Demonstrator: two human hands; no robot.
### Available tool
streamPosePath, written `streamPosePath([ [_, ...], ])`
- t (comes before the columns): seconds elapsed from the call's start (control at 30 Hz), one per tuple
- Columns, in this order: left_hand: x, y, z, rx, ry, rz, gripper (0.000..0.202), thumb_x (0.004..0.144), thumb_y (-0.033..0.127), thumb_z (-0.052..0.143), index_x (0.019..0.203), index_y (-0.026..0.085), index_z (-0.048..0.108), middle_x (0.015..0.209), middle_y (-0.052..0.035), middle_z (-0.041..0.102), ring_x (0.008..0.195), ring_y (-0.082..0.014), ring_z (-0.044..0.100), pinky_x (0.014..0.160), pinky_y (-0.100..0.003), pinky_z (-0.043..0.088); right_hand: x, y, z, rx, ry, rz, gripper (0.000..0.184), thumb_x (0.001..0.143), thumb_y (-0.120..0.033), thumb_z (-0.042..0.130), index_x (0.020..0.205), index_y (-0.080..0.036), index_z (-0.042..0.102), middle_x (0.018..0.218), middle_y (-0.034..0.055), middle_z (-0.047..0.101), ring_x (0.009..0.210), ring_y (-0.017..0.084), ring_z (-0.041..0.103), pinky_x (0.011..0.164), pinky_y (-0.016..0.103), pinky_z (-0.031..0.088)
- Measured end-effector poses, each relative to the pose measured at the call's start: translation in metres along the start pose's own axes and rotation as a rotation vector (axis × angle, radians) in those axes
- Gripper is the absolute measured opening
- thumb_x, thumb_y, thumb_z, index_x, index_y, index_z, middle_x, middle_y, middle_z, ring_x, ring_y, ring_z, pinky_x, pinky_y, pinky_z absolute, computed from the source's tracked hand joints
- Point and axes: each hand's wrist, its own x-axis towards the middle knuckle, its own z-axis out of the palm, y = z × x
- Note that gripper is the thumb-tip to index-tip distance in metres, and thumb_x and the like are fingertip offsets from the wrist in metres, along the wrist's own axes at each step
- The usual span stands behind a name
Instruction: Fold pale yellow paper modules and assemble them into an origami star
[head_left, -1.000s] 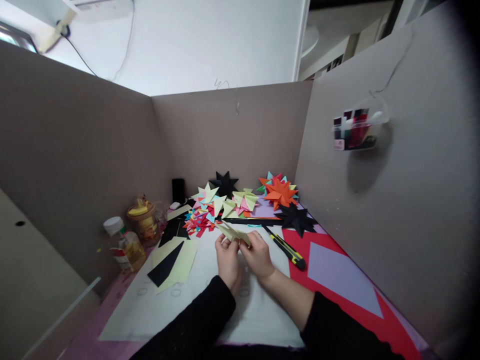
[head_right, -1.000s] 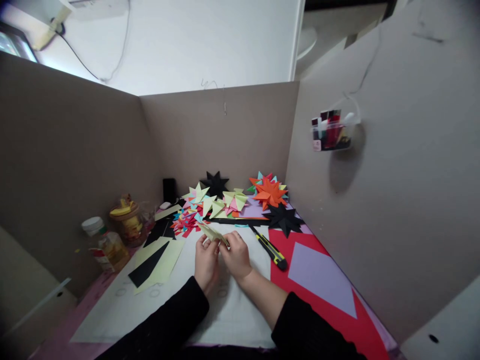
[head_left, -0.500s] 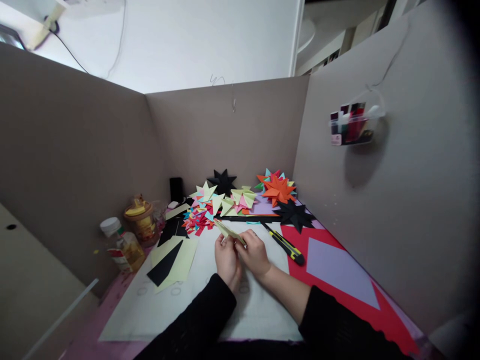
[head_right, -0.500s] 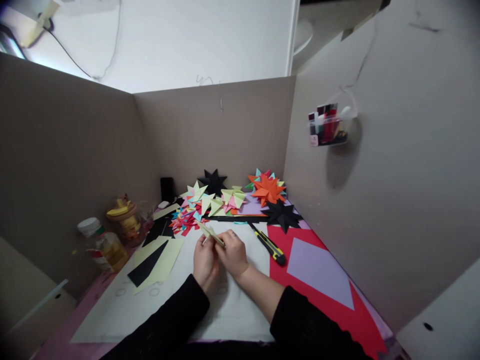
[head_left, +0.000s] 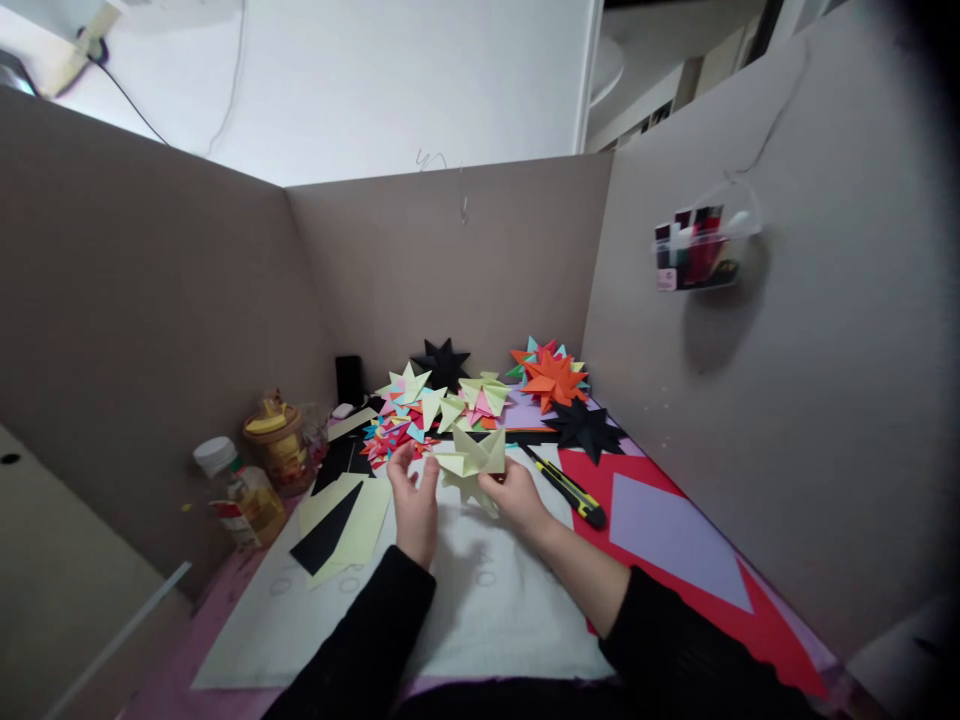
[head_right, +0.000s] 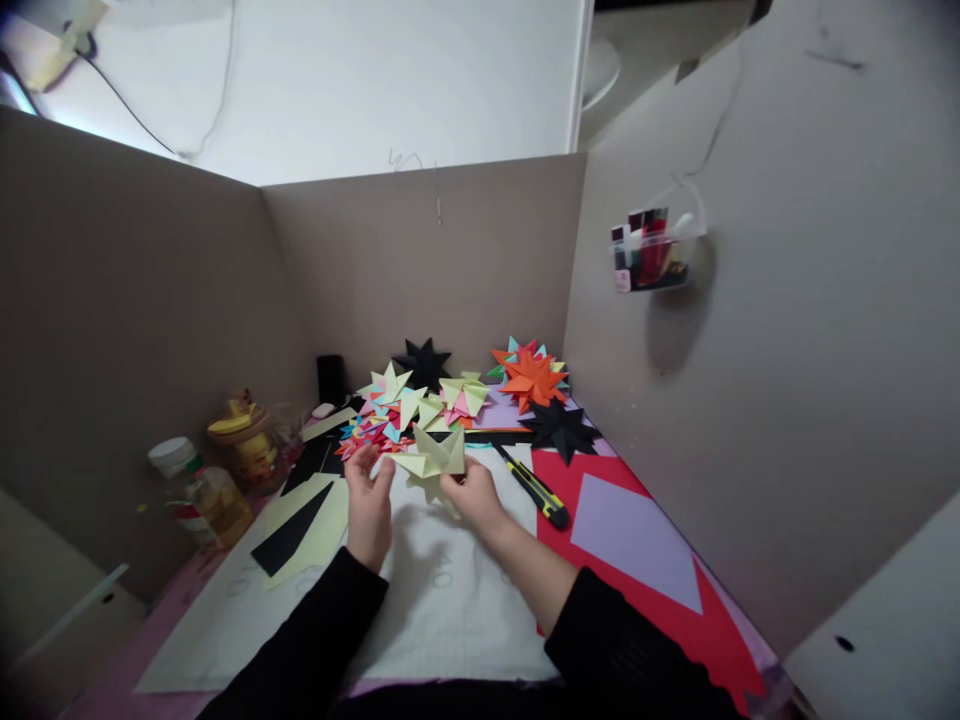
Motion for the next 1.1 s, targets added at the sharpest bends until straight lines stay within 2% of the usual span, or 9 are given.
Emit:
streamPosePath([
  [0.07, 0.015, -0.002, -0.016, 0.216, -0.244, 0.238, 0.053, 0.070, 0.038, 0.070, 0.116, 0.023, 0.049, 0.127, -0.0106, 0.049, 0.122, -0.0260, 0.043, 0.102, -0.042, 0.031, 0.002, 0.000, -0.002, 0.107, -0.074, 0.082, 0.026, 0.069, -0.022, 0.057, 0.090, -0.011, 0.064, 0.084, 0.0080, 0.070, 0.073, 0.021, 0.064, 0.065, 0.027, 0.049],
  [0.1, 0.022, -0.004, -0.023, 0.274, -0.338, 0.294, 0.052, 0.068, 0.034, 0.072, 0.114, 0.023, 0.052, 0.123, -0.0099, 0.053, 0.119, -0.0266, 0.046, 0.101, -0.043, 0.032, 0.002, -0.001, -0.002, 0.129, -0.103, 0.100, 0.026, 0.068, -0.022, 0.057, 0.090, -0.011, 0.065, 0.083, 0.0080, 0.071, 0.073, 0.021, 0.064, 0.064, 0.027, 0.049],
  [0.2, 0.032, -0.013, -0.034, 0.273, -0.494, 0.258, 0.039, 0.071, 0.029, 0.067, 0.108, 0.021, 0.055, 0.104, -0.0075, 0.062, 0.100, -0.0230, 0.058, 0.088, -0.040, 0.044, 0.001, 0.000, -0.002, 0.076, -0.166, 0.108, 0.026, 0.067, -0.022, 0.057, 0.089, -0.010, 0.066, 0.080, 0.0075, 0.071, 0.069, 0.020, 0.064, 0.060, 0.025, 0.048],
  [0.33, 0.032, -0.023, -0.037, 0.168, -0.462, 0.144, 0.027, 0.070, 0.027, 0.068, 0.094, 0.019, 0.058, 0.091, -0.0055, 0.063, 0.085, -0.0190, 0.060, 0.070, -0.030, 0.048, -0.001, 0.005, -0.001, 0.017, -0.207, 0.096, 0.027, 0.068, -0.020, 0.056, 0.092, -0.010, 0.066, 0.082, 0.0076, 0.071, 0.069, 0.020, 0.063, 0.058, 0.024, 0.048],
  [0.43, 0.029, -0.026, -0.036, 0.094, -0.420, 0.081, 0.024, 0.067, 0.027, 0.071, 0.087, 0.018, 0.060, 0.087, -0.0048, 0.063, 0.082, -0.0180, 0.060, 0.065, -0.026, 0.048, -0.003, 0.008, 0.000, 0.045, -0.237, 0.087, 0.028, 0.069, -0.020, 0.056, 0.094, -0.011, 0.065, 0.084, 0.0075, 0.071, 0.072, 0.020, 0.064, 0.061, 0.026, 0.049],
  [0.63, 0.027, -0.021, -0.035, -0.049, -0.373, -0.026, 0.024, 0.065, 0.028, 0.071, 0.085, 0.019, 0.061, 0.082, -0.0027, 0.062, 0.073, -0.0156, 0.059, 0.058, -0.023, 0.047, -0.005, 0.008, 0.001, 0.050, -0.270, 0.083, 0.027, 0.070, -0.019, 0.056, 0.094, -0.012, 0.064, 0.086, 0.0073, 0.070, 0.072, 0.020, 0.064, 0.062, 0.026, 0.050],
  [0.8, 0.027, -0.013, -0.039, 0.013, -0.458, 0.047, 0.013, 0.072, 0.030, 0.067, 0.079, 0.019, 0.069, 0.079, -0.0048, 0.065, 0.070, -0.0158, 0.059, 0.061, -0.025, 0.047, -0.005, 0.010, 0.000, 0.051, -0.267, 0.077, 0.027, 0.070, -0.020, 0.057, 0.095, -0.012, 0.064, 0.082, 0.0063, 0.069, 0.070, 0.019, 0.063, 0.061, 0.025, 0.049],
  [0.97, 0.028, -0.009, -0.043, 0.103, -0.572, 0.109, 0.019, 0.073, 0.030, 0.067, 0.089, 0.022, 0.074, 0.082, -0.0073, 0.067, 0.071, -0.0176, 0.060, 0.063, -0.027, 0.048, -0.004, 0.010, -0.001, 0.028, -0.256, 0.061, 0.026, 0.071, -0.020, 0.056, 0.094, -0.012, 0.064, 0.079, 0.0054, 0.068, 0.068, 0.017, 0.061, 0.060, 0.025, 0.048],
  [1.1, 0.028, -0.006, -0.045, 0.129, -0.628, 0.126, 0.020, 0.071, 0.030, 0.069, 0.088, 0.023, 0.075, 0.081, -0.0077, 0.069, 0.072, -0.0194, 0.062, 0.065, -0.030, 0.050, -0.003, 0.008, -0.004, -0.017, -0.236, -0.004, 0.021, 0.070, -0.019, 0.057, 0.088, -0.013, 0.065, 0.078, 0.0046, 0.066, 0.068, 0.017, 0.058, 0.061, 0.024, 0.047],
])
